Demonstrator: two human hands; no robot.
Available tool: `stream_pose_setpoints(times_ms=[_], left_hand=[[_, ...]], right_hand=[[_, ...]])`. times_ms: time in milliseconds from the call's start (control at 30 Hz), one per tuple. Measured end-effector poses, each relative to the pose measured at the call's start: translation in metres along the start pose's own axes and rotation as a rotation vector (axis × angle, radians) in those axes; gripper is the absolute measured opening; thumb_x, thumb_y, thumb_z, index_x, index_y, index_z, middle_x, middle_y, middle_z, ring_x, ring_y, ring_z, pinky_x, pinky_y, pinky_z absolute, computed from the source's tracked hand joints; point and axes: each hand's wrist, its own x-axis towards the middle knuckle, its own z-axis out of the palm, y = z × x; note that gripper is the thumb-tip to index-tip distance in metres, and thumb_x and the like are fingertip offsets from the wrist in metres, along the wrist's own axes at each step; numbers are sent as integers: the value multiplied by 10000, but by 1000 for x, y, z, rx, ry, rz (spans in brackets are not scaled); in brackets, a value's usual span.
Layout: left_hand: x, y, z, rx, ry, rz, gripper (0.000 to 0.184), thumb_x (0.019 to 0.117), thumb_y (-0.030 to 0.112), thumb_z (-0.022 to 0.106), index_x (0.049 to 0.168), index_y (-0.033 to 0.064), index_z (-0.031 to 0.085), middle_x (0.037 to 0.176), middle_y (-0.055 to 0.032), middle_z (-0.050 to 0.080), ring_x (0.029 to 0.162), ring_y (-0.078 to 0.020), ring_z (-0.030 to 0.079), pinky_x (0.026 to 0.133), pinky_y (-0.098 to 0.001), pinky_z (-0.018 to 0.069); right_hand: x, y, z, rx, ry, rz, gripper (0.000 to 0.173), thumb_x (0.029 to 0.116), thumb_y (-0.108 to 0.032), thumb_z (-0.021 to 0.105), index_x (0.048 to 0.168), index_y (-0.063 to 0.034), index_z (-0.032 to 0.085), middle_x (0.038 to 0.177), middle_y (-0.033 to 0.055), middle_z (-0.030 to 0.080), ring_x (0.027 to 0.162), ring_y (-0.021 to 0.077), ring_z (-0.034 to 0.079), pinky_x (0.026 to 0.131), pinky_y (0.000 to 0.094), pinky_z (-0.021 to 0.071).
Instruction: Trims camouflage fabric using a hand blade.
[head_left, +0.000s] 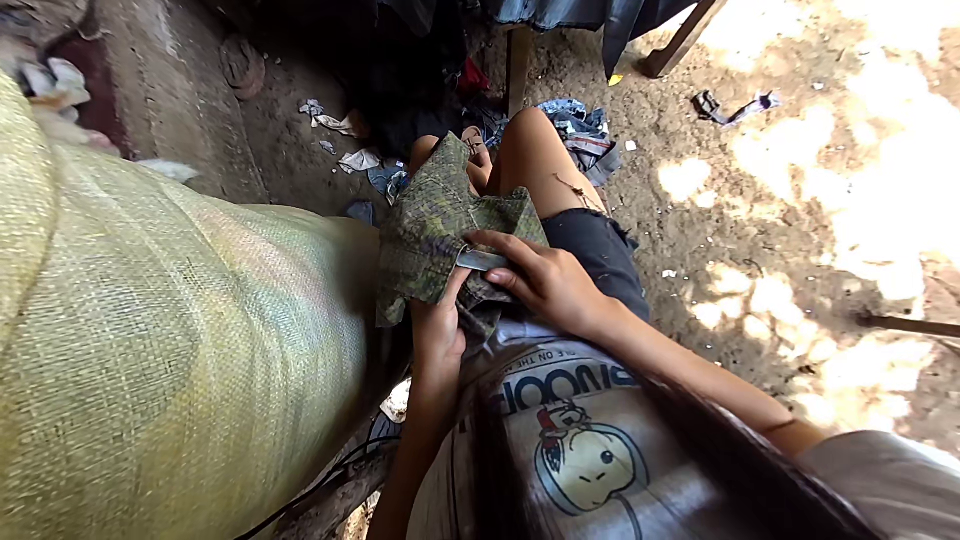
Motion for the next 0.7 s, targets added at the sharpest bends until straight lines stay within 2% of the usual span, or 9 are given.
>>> stream_pose_setpoints(times_ms=[100, 300, 467, 600, 700], left_hand=[[-1, -2, 1, -17, -4, -6, 189, 954, -47, 603, 1095, 67, 654, 941, -2, 724, 899, -74, 701, 836, -263, 592], [-4, 1, 1, -34, -14, 22, 204, 935, -73, 598, 1059, 78, 659, 915, 12, 728, 889, -63, 704, 831, -252, 593], [-4, -6, -2, -13, -24, 0, 196, 960, -58, 572, 1116, 42, 636, 948, -8, 712, 913, -71, 693, 853, -258, 585], [-4, -2, 0, -21, -26, 1, 196, 935, -83, 587, 1069, 45, 651, 904, -12, 726, 868, -81, 709, 819, -264, 599], [-4, -1, -1, -28, -46, 22, 222, 922, -82, 607, 1086, 59, 656, 933, 1, 732, 899, -73, 708, 842, -263, 596]], right_hand=[[3, -2, 2, -2, 18, -4, 440, 1050, -360, 506, 1385, -99, 619, 840, 88, 656, 586, 224, 616, 469, 400, 486], [-4, -2, -1, -14, 34, -1, 444, 1048, -377, 502, 1384, -114, 626, 857, 93, 665, 590, 225, 618, 473, 399, 486], [1, -3, 2, -18, 43, -24, 437, 1050, -368, 491, 1358, -100, 648, 793, 77, 632, 549, 210, 584, 448, 376, 457], [-1, -1, 1, -22, 53, -37, 436, 1054, -376, 483, 1361, -113, 647, 800, 78, 630, 556, 204, 585, 450, 370, 457], [-3, 2, 2, 27, 59, -36, 412, 1054, -353, 486, 1337, -124, 678, 822, 85, 642, 599, 201, 610, 480, 369, 477]])
